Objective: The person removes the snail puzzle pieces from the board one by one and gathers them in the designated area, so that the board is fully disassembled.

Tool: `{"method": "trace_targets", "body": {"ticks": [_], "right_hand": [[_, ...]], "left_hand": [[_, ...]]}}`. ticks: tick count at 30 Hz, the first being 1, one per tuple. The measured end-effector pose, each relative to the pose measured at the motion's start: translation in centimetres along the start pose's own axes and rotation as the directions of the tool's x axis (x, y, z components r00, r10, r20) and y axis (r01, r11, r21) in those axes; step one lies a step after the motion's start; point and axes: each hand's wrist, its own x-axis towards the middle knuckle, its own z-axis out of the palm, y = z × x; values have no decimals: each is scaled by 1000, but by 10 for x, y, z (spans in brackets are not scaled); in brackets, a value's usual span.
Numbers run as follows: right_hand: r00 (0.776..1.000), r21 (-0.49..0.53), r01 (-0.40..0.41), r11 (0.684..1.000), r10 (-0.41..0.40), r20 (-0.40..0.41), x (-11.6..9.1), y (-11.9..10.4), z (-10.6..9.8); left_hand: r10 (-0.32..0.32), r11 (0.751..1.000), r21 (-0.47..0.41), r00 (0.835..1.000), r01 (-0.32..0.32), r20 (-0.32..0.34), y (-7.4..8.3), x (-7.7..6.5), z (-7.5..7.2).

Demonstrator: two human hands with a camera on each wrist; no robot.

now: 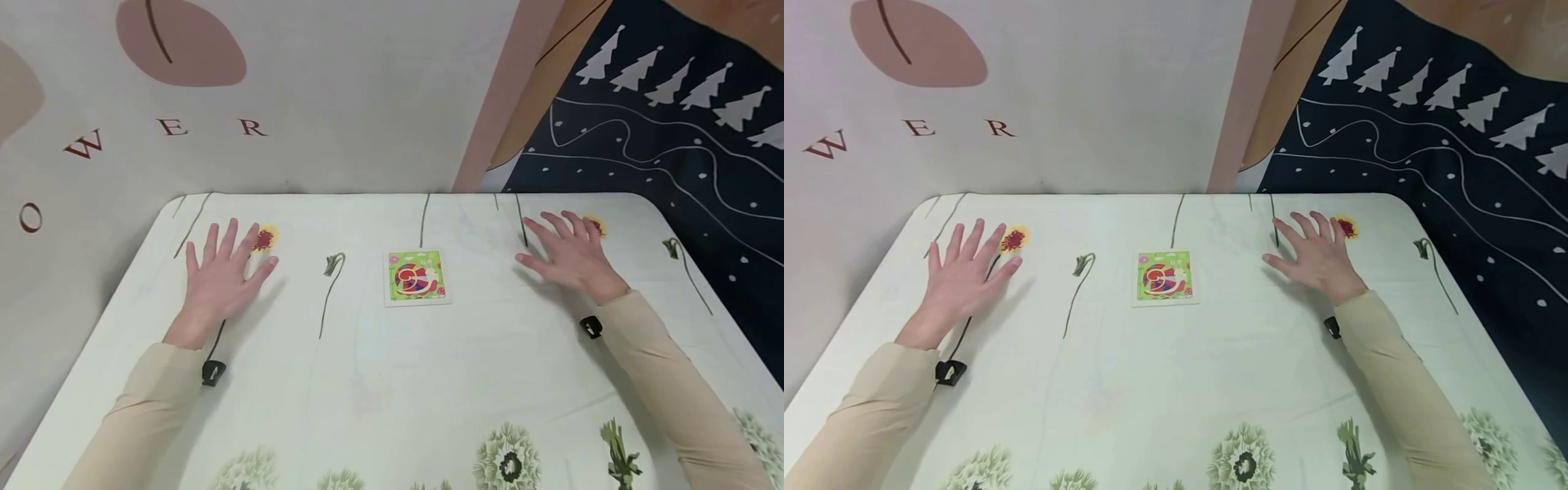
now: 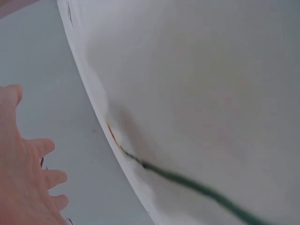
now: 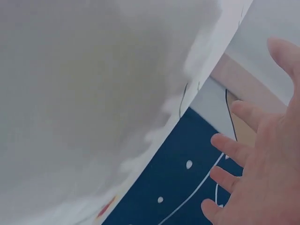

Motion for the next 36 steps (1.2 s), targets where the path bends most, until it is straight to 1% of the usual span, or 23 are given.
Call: {"method": "trace_targets", "body": {"ticks": [7,12,17,22,27,31,36], "right_hand": [[999,27,37,999,-38,40,7,-11,3],[995,64,95,993,-95,9,12,-19,6],[990,93,138,986,-138,-9,18,-27,10],[986,130,166,978,-163,-30,20,-35,13],[977,163,211,964,-203,-66,22,-41,16],[973,179,230,957,-221,-67,23,-46,19],[969,200,247,948,-241,-55,25,-53,21]], "left_hand": [[62,998,-20,998,-62,14,20,6,6],[110,994,-10,993,-110,49,35,11,8],[163,986,8,981,-165,106,54,16,12],[230,973,-10,961,-231,152,71,19,21],[295,955,-52,941,-290,166,86,21,27],[361,933,-76,918,-353,166,99,20,33],[424,905,-107,887,-411,181,114,20,42]]}}
